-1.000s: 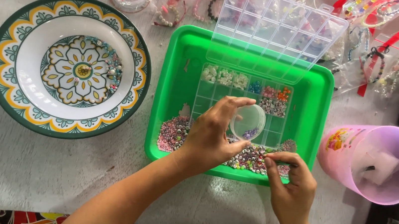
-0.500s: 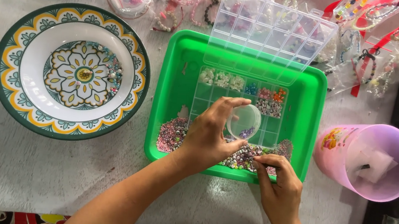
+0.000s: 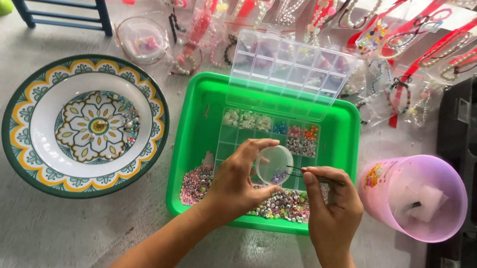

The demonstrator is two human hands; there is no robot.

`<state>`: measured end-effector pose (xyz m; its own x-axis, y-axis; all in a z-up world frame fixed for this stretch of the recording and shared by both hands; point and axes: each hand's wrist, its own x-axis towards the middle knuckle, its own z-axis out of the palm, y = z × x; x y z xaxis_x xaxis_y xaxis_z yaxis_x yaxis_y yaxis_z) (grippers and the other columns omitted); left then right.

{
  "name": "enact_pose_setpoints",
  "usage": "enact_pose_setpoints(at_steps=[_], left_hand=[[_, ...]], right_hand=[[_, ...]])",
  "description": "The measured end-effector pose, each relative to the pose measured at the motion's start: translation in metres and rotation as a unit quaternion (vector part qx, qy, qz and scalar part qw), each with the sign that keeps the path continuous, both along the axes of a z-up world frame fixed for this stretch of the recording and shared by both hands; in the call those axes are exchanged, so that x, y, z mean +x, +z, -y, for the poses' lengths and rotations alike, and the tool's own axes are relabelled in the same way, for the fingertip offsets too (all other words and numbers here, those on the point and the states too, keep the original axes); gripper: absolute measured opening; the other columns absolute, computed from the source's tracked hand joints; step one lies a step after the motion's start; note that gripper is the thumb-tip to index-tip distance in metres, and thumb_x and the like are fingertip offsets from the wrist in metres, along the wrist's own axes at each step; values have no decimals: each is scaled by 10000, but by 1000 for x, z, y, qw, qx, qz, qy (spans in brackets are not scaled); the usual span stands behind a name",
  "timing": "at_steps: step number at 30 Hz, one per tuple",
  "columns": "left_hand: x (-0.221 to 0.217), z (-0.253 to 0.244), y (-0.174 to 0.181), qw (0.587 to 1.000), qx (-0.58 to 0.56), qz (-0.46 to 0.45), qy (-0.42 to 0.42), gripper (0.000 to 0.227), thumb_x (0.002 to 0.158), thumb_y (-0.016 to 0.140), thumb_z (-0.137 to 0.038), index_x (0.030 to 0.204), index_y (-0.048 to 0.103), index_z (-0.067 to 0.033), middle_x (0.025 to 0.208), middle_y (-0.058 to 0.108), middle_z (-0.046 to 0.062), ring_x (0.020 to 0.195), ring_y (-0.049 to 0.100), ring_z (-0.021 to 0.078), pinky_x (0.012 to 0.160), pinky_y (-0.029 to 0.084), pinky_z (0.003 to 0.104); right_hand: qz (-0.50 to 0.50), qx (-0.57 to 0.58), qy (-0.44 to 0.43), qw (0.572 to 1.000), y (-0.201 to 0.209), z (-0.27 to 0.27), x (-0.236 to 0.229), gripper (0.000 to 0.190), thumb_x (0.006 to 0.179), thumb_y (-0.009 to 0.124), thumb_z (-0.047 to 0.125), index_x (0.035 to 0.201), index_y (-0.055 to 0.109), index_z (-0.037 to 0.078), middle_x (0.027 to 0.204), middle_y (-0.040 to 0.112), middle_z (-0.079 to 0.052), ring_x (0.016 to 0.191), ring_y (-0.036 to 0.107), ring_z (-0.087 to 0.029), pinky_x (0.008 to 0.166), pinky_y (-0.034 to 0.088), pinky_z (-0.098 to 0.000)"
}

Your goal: Using tweezers to pick up individual beads from a large organizer tray and sort them into a small round container.

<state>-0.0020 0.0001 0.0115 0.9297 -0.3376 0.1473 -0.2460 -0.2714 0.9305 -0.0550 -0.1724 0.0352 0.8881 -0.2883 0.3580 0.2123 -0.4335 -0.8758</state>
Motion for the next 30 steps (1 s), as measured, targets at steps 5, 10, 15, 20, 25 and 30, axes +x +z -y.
enact_pose_setpoints(at_steps=[5, 10, 15, 20, 25, 30], left_hand=[[2, 1, -3, 1000, -13, 8, 21, 786, 698, 907, -96, 1376, 514, -155, 1261, 638, 131, 1039, 707, 247, 550, 608, 269], [2, 2, -5, 999, -22, 4, 30, 768, 724, 893, -107, 1389, 513, -161, 1271, 619, 105, 1035, 704, 217, 622, 615, 275], [2, 2, -5, 999, -14, 11, 47, 770, 702, 901, -106, 1370, 524, -177, 1276, 623, 84, 1032, 706, 195, 598, 590, 263], [0, 3, -6, 999, -7, 11, 38, 797, 693, 920, -107, 1376, 514, -168, 1272, 628, 116, 1053, 711, 228, 584, 640, 263], [2, 4, -7, 999, -7, 11, 44, 802, 684, 924, -118, 1370, 514, -180, 1274, 634, 119, 1051, 709, 228, 577, 637, 268], [1, 5, -7, 998, -2, 16, 57, 778, 696, 910, -151, 1368, 519, -187, 1270, 638, 96, 1033, 713, 202, 537, 610, 255]], right_hand=[[-53, -33, -31, 998, -12, 10, -19, 55, 951, 710, 94, 978, 693, 49, 905, 732, -65, 847, 691, -149, 797, 561, -262], [-71, -113, 138, 981, -33, 3, -34, 55, 900, 729, 85, 953, 730, 101, 900, 769, -9, 844, 742, -145, 768, 583, -271], [-49, -136, 82, 986, -31, 14, -38, 35, 923, 711, 99, 954, 725, 92, 908, 740, -34, 834, 705, -148, 766, 576, -264], [-56, -147, 146, 977, -32, 25, -45, 36, 905, 726, 91, 925, 697, 96, 871, 739, -4, 827, 701, -164, 757, 550, -289], [-79, -149, 78, 983, -28, 34, -46, 47, 916, 716, 154, 932, 723, 110, 887, 765, -9, 840, 730, -137, 737, 588, -263], [-44, -168, 58, 983, -33, 32, -41, 82, 951, 683, 164, 943, 681, 82, 889, 725, -43, 809, 686, -177, 757, 556, -304]])
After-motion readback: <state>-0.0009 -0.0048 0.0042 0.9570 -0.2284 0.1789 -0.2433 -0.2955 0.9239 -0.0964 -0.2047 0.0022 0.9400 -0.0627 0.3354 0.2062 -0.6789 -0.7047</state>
